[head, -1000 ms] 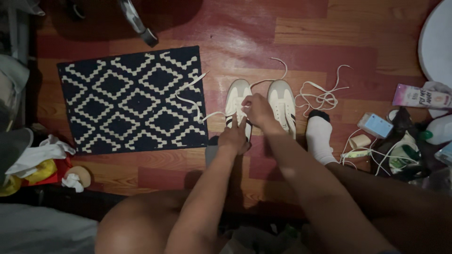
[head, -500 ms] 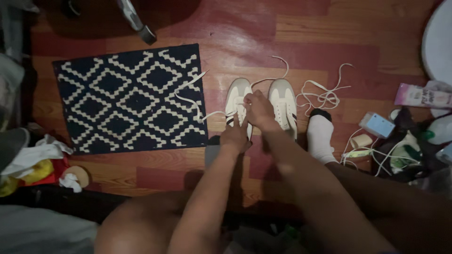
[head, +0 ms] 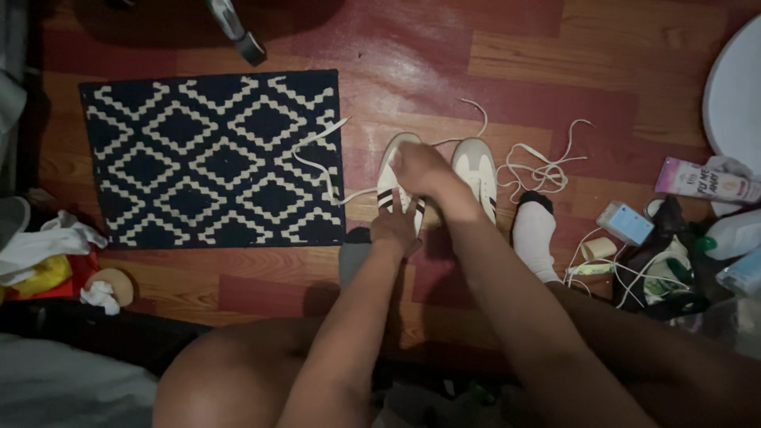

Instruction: The person removes the laces from a pair of white sneakers, then threads and ties the laces back through the eyelets. The person handles the shoes and laces by hand, repeatedly pulling and adjusting the laces to complete the re-lacing.

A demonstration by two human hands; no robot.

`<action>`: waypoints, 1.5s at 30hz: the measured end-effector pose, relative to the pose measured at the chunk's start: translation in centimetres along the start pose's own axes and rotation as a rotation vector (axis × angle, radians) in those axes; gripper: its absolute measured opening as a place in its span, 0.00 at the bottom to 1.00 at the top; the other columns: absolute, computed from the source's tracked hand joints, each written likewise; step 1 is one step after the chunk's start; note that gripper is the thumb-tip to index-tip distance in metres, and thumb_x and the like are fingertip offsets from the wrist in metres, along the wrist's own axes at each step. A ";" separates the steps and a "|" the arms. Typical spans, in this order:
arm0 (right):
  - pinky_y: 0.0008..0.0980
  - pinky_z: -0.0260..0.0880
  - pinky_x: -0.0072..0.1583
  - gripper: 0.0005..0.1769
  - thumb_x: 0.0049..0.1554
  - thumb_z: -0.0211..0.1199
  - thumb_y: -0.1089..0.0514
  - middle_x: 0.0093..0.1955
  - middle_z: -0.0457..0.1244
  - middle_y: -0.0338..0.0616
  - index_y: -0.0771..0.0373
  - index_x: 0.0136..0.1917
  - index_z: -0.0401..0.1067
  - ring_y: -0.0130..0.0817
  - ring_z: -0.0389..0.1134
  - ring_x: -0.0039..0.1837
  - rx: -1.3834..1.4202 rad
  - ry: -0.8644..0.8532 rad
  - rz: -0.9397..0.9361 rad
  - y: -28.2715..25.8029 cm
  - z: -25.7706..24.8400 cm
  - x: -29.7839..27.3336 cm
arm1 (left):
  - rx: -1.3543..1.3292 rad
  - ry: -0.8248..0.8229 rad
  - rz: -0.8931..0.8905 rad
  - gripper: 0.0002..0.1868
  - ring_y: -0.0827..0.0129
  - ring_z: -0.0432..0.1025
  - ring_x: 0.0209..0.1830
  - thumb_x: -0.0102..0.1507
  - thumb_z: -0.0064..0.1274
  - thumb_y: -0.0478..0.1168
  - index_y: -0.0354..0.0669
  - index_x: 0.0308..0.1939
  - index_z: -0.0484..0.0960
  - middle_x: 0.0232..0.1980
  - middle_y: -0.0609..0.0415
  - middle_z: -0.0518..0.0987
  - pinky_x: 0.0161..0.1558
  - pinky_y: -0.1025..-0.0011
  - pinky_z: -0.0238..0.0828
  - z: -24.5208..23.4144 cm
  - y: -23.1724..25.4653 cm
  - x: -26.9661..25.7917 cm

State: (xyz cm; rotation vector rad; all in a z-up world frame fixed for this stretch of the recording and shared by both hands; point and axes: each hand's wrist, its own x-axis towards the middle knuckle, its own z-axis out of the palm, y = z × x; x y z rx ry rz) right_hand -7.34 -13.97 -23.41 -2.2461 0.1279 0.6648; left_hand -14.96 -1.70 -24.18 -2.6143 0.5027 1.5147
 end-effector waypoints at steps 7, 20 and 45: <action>0.46 0.73 0.55 0.17 0.58 0.52 0.54 0.51 0.68 0.56 0.56 0.59 0.68 0.52 0.74 0.54 0.570 0.091 0.043 1.7 -3.8 1.4 | -0.019 -0.030 0.005 0.59 0.45 0.53 0.78 0.57 0.64 0.60 0.66 0.82 0.39 0.86 0.47 0.33 0.67 0.56 0.67 -1.2 0.1 -1.2; 0.48 0.68 0.60 0.24 0.55 0.65 0.42 0.57 0.67 0.60 0.64 0.53 0.76 0.57 0.68 0.59 -0.122 -0.084 0.224 7.7 3.9 -2.2 | -0.110 0.401 0.102 0.43 0.45 0.73 0.60 0.55 0.65 0.49 0.52 0.74 0.66 0.78 0.41 0.62 0.59 0.55 0.73 0.0 -1.3 -2.7; 0.53 0.66 0.62 0.33 0.55 0.68 0.45 0.62 0.63 0.67 0.65 0.67 0.66 0.64 0.65 0.64 0.053 0.276 0.115 4.6 0.8 -1.4 | -0.143 0.088 0.034 0.49 0.42 0.47 0.80 0.58 0.59 0.51 0.63 0.79 0.50 0.84 0.52 0.44 0.70 0.53 0.61 -1.9 -1.2 -2.4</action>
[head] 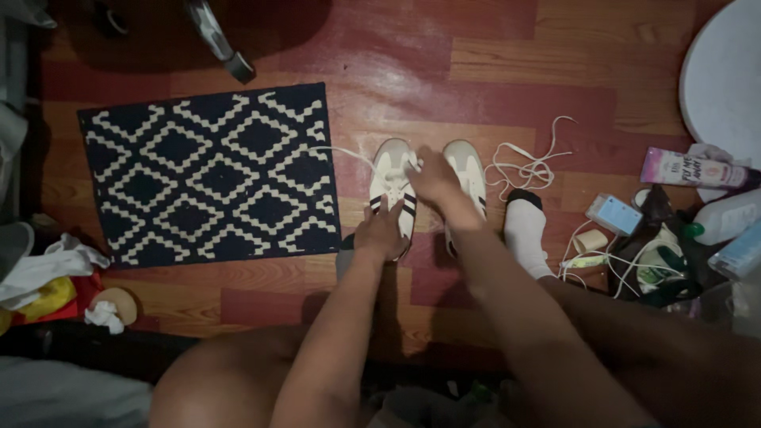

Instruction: The person removes the laces from a pair of white sneakers, then threads and ties the laces back through the eyelets. The person handles the shoes and laces by hand, repeatedly pulling and adjusting the laces to complete the re-lacing.

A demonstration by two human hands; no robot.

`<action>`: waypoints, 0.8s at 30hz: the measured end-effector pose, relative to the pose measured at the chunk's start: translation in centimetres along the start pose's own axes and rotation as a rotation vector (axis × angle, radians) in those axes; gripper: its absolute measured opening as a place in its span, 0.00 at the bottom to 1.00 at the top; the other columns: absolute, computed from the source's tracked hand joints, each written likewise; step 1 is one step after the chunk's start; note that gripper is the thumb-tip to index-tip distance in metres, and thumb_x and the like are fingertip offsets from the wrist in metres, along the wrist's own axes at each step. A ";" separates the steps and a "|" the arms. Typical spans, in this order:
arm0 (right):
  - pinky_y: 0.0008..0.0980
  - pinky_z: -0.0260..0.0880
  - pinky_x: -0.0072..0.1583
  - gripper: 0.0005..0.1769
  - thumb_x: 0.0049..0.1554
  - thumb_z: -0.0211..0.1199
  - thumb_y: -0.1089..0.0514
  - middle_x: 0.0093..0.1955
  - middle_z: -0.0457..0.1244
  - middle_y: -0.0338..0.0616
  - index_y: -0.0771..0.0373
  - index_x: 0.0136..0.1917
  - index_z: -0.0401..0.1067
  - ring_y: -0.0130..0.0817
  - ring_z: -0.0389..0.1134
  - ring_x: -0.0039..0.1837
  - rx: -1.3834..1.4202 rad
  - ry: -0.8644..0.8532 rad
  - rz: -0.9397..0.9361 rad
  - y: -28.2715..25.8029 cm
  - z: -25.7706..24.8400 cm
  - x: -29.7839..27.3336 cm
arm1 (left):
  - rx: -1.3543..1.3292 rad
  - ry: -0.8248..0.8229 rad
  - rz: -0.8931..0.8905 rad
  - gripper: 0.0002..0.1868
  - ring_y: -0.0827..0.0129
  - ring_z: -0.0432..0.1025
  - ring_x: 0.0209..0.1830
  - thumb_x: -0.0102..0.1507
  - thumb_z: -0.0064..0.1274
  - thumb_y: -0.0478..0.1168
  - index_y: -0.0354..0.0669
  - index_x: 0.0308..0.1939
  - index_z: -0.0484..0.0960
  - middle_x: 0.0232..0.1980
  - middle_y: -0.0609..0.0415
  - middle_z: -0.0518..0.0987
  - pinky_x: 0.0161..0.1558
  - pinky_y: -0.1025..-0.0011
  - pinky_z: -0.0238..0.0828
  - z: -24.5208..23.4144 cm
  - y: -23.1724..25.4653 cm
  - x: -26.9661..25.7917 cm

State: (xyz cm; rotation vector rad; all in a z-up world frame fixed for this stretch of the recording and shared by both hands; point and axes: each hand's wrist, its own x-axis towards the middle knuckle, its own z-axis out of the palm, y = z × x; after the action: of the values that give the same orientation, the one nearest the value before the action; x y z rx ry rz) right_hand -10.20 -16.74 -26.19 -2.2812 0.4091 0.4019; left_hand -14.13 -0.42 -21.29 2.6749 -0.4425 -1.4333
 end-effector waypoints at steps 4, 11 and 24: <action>0.48 0.67 0.62 0.36 0.51 0.70 0.46 0.59 0.67 0.60 0.59 0.69 0.64 0.57 0.68 0.62 0.014 -0.198 0.256 0.7 2.0 -2.5 | -0.039 0.005 -0.024 0.47 0.42 0.48 0.80 0.58 0.60 0.49 0.61 0.79 0.54 0.84 0.50 0.46 0.70 0.53 0.62 0.1 0.0 -0.3; 0.43 0.72 0.55 0.24 0.57 0.68 0.38 0.48 0.69 0.59 0.62 0.48 0.78 0.50 0.71 0.50 -0.026 -0.411 0.177 -0.7 -0.2 -0.3 | -0.017 -0.039 -0.031 0.45 0.42 0.46 0.81 0.59 0.60 0.50 0.60 0.77 0.56 0.85 0.52 0.45 0.71 0.54 0.62 -0.2 0.4 0.0; 0.38 0.68 0.45 0.26 0.66 0.56 0.38 0.31 0.66 0.41 0.59 0.40 0.78 0.30 0.67 0.36 0.260 -0.124 -0.050 -6.1 -7.8 1.6 | -0.055 -0.081 -0.043 0.50 0.41 0.44 0.82 0.60 0.58 0.47 0.69 0.81 0.47 0.85 0.55 0.42 0.74 0.54 0.57 -0.3 0.2 0.4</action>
State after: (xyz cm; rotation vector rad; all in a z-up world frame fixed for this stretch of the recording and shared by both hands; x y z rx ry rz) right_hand -5.06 -18.80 -17.81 -1.9985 0.3207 0.4356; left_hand -13.68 -0.76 -21.39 2.6072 -0.3480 -1.5463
